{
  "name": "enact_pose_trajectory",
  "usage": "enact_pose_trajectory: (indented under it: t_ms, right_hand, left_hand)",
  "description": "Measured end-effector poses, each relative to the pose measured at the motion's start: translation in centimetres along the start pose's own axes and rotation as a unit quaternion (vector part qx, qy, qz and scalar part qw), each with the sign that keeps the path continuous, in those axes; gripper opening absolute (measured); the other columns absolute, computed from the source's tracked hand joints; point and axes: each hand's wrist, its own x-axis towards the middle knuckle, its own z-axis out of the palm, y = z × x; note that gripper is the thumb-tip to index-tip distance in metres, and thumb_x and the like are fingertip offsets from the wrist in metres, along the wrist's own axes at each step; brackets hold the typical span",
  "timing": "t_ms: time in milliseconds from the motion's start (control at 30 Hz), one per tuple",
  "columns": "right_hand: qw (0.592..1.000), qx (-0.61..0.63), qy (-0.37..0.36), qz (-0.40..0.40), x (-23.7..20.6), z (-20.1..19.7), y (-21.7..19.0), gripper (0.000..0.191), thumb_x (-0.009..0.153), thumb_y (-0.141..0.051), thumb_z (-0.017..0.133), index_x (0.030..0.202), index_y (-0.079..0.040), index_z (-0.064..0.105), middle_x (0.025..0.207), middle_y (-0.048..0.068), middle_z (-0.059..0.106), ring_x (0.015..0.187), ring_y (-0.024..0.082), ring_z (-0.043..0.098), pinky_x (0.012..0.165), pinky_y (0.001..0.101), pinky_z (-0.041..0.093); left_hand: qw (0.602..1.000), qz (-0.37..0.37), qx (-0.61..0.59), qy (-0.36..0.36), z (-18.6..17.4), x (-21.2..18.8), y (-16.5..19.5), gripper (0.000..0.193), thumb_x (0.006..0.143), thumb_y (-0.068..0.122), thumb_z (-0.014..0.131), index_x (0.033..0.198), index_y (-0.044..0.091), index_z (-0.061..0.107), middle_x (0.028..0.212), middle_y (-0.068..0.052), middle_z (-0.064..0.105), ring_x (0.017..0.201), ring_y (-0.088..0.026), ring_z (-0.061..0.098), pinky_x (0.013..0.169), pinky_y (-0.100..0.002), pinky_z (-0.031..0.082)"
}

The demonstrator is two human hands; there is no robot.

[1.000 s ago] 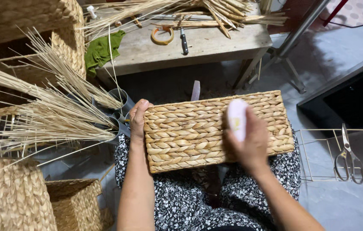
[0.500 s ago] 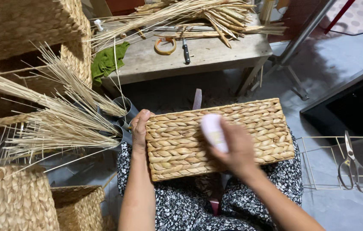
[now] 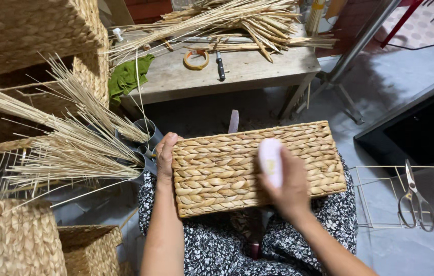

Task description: The person sits on the floor with a woven water-hyacinth storage basket on their lap and brushes its woven surfaces with a pink bristle brush. They brush the outside and sides, turn the basket over, brush the interior bottom and walls, then hold the basket up and brush the remaining outer surfaces.

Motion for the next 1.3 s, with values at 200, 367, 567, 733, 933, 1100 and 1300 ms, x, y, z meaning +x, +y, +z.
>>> enact_pose_trajectory:
  t_ms: [200,367,567,733,933,1100,1300]
  right_hand:
    - [0.978,0.075,-0.185,-0.069,0.4,2.3,-8.6,0.089,0.074,-0.039,0.086,0.146,-0.008,0.041,0.105,0.018,0.058,0.091,0.033,0.056,0.080,0.0481,0.046]
    - [0.989,0.033,-0.135,-0.048,0.4,0.5,-2.8,0.090,0.070,-0.037,0.086,0.144,-0.008,0.045,0.112,0.017,0.062,0.100,0.033,0.060,0.086,0.0480,0.049]
    - [0.990,-0.051,0.019,0.129,-0.2,-6.6,8.1,0.085,0.081,-0.032,0.081,0.154,-0.005,0.047,0.123,0.021,0.059,0.111,0.037,0.059,0.094,0.0487,0.049]
    - [0.992,-0.103,0.034,0.064,-1.4,-4.9,6.1,0.092,0.076,-0.034,0.082,0.154,-0.005,0.043,0.121,0.019,0.059,0.108,0.036,0.059,0.093,0.0483,0.050]
    - [0.985,0.094,-0.147,0.015,-2.3,0.9,-5.2,0.079,0.074,-0.044,0.085,0.136,-0.010,0.049,0.109,0.014,0.063,0.099,0.033,0.062,0.084,0.0464,0.051]
    - [0.956,0.139,-0.184,-0.180,-1.9,2.0,-12.8,0.090,0.072,-0.038,0.087,0.148,-0.011,0.046,0.107,0.021,0.058,0.094,0.036,0.056,0.082,0.0501,0.045]
    - [0.981,0.038,-0.175,-0.069,-2.3,0.0,-3.4,0.089,0.062,-0.033,0.089,0.140,-0.013,0.052,0.103,0.014,0.063,0.092,0.034,0.060,0.082,0.0476,0.049]
  left_hand:
    - [1.000,-0.015,0.020,0.013,0.4,-0.4,0.6,0.029,0.098,0.029,0.061,0.082,0.006,0.065,0.076,-0.001,0.066,0.066,-0.009,0.060,0.064,-0.025,0.052]
    - [1.000,-0.004,0.026,0.006,0.3,-0.5,0.6,0.029,0.099,0.029,0.062,0.084,0.005,0.066,0.078,-0.001,0.067,0.068,-0.008,0.060,0.066,-0.024,0.051]
    - [1.000,0.013,0.011,-0.012,0.5,-0.2,0.0,0.028,0.101,0.028,0.064,0.082,0.006,0.064,0.076,0.001,0.062,0.068,-0.006,0.056,0.065,-0.024,0.047]
    - [1.000,0.006,0.009,-0.009,0.3,0.1,-0.3,0.029,0.100,0.028,0.062,0.081,0.006,0.064,0.074,0.001,0.062,0.066,-0.006,0.055,0.063,-0.023,0.047]
    - [1.000,-0.001,0.010,0.002,-0.2,0.2,-0.1,0.029,0.100,0.027,0.060,0.082,0.005,0.064,0.074,-0.001,0.064,0.066,-0.008,0.057,0.064,-0.025,0.048]
    - [0.998,-0.001,0.067,0.018,0.1,-0.2,0.7,0.032,0.099,0.031,0.057,0.082,0.005,0.065,0.074,-0.002,0.066,0.066,-0.010,0.059,0.064,-0.025,0.050]
    - [0.996,0.012,0.086,0.021,0.3,-0.4,0.6,0.033,0.100,0.032,0.059,0.082,0.006,0.066,0.075,0.000,0.065,0.068,-0.007,0.058,0.065,-0.024,0.049]
